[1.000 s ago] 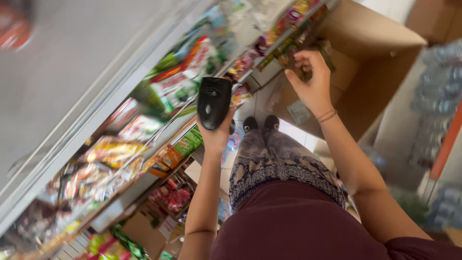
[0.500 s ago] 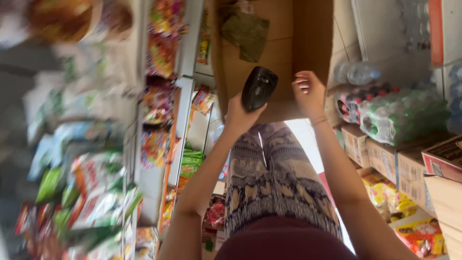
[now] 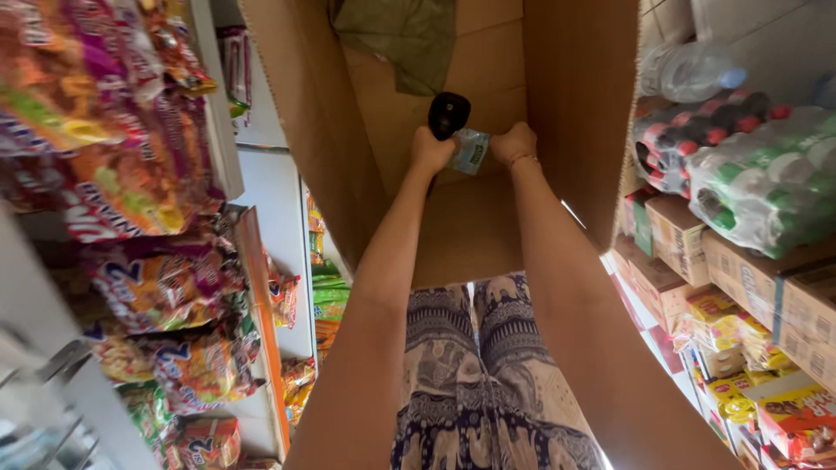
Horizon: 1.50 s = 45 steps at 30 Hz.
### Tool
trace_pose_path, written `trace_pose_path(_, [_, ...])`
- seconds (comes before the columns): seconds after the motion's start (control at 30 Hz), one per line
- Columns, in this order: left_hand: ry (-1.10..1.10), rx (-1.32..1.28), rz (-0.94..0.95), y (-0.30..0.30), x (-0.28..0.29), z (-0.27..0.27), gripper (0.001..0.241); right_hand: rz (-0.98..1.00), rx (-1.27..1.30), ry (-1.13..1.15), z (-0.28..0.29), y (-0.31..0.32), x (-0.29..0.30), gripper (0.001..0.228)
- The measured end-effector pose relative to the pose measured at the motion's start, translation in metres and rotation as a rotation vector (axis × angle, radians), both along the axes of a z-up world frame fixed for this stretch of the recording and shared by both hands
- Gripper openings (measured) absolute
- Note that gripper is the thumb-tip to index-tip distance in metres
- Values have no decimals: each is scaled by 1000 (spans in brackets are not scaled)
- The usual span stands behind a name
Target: The person scans several small product packets using a handheld scanner, places them back in a cardboard box or on a shelf, and then uses a spray bottle and cloths to wipe down the edges of the store shelves.
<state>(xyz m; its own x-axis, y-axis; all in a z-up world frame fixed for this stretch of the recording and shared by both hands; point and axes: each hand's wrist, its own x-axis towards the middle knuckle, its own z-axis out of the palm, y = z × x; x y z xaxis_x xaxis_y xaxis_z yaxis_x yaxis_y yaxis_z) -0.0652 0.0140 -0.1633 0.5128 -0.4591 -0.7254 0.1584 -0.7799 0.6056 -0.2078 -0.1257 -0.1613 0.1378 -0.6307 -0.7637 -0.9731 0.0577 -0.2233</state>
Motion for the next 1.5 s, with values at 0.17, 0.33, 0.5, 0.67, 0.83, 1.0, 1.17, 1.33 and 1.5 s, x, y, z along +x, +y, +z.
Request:
trace_pose_path(0.17, [-9, 19, -76, 16, 0, -50, 31, -81, 93, 80, -19, 7, -11, 49])
trace_pose_path(0.33, [30, -16, -27, 19, -2, -53, 34, -18, 76, 98, -59, 22, -26, 53])
trace_pose_path(0.5, [110, 44, 33, 22, -6, -47, 32, 10, 92, 159, -76, 32, -36, 48])
trace_pose_path(0.67, [62, 24, 60, 17, -6, -44, 33, -39, 10, 191, -83, 32, -33, 57])
trace_pose_path(0.83, [49, -64, 149, 15, -8, -48, 32, -5, 4, 100, -98, 34, -41, 45])
trace_pose_path(1.0, [101, 28, 134, 16, -11, -56, 29, 9, 18, 69, -97, 35, -42, 33])
trace_pose_path(1.17, [60, -10, 129, 11, -14, -51, 28, 20, -26, 94, -98, 36, -43, 47])
trace_pose_path(1.33, [219, 21, 170, -7, 0, 16, 28, -329, 172, 14, -59, 22, -12, 63])
trace_pose_path(1.5, [43, -321, -8, -20, 14, 167, 41, -729, 717, -334, 35, 8, 14, 49])
